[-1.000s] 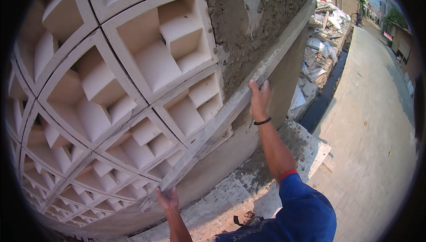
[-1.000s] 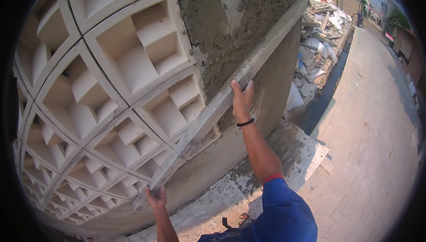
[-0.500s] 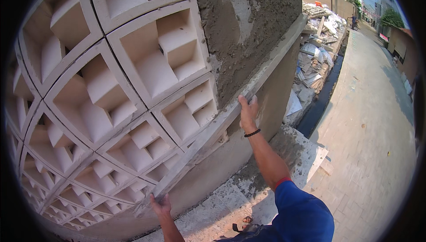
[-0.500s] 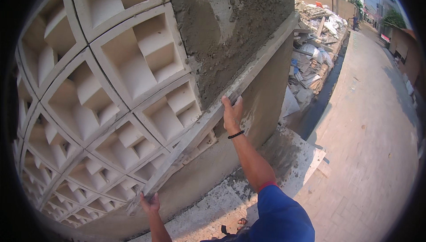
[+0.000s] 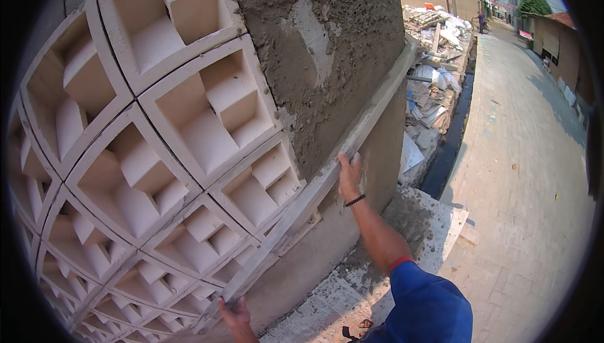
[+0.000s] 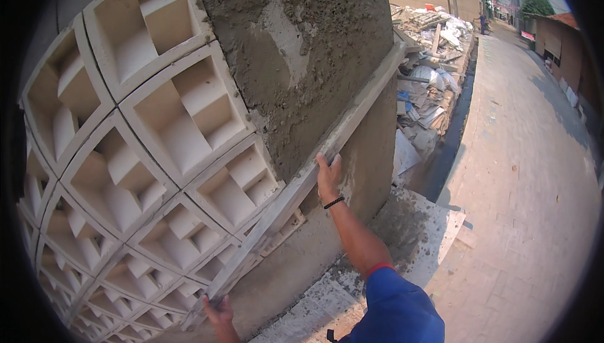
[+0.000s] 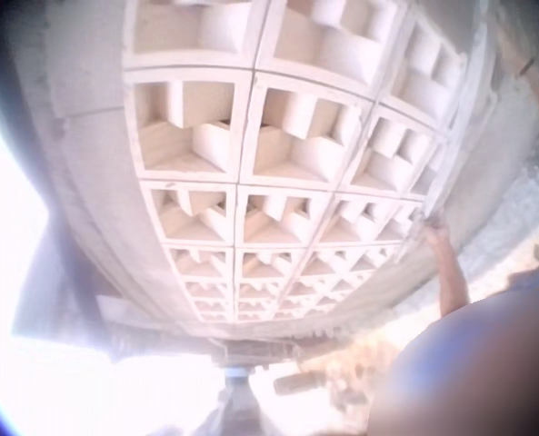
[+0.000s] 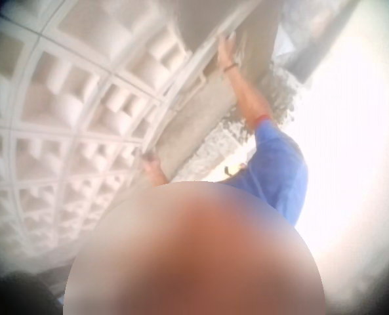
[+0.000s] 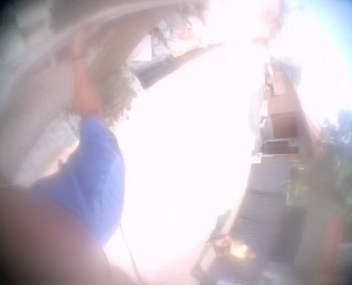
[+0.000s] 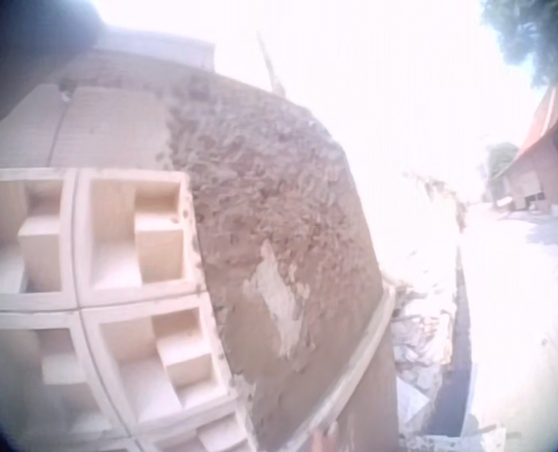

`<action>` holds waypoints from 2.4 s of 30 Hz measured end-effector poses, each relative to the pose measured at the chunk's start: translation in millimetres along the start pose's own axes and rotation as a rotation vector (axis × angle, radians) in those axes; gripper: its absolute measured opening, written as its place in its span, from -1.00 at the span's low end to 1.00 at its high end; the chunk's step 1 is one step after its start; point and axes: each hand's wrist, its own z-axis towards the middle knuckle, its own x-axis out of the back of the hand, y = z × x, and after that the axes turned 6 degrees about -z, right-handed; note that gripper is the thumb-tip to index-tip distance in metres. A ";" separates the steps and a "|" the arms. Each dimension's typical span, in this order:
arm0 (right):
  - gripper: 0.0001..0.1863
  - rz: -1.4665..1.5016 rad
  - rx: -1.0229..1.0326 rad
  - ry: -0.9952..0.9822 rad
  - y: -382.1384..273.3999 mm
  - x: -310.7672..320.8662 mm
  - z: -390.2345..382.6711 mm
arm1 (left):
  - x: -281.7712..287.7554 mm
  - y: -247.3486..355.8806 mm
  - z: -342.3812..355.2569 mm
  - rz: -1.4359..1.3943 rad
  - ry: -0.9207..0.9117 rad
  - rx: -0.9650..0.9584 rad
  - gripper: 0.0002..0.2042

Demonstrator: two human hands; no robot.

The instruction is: The person scoops wet cement from a bucket using a trowel and applies it to a vertical wall surface. They spread the cement over a section of the wall adjacent to decorative lattice blocks and smooth the surface with the trowel.

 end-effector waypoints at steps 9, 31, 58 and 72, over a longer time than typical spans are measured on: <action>0.03 -0.042 0.104 -0.010 -81.7 -15.3 16.2 | -46.0 -5.4 -8.3 -0.095 0.003 0.040 -0.54; 0.01 -0.015 0.208 -0.024 -128.2 -64.9 3.2 | -59.2 17.9 -19.9 -0.194 -0.044 0.060 -0.63; -0.14 0.202 0.238 -0.018 -226.5 -61.6 -5.0 | -105.1 79.4 -99.3 -0.183 -0.134 -0.070 -0.54; -0.09 0.188 -0.284 0.147 35.1 148.9 -194.9 | 133.8 46.1 -81.9 0.157 0.242 0.090 -0.54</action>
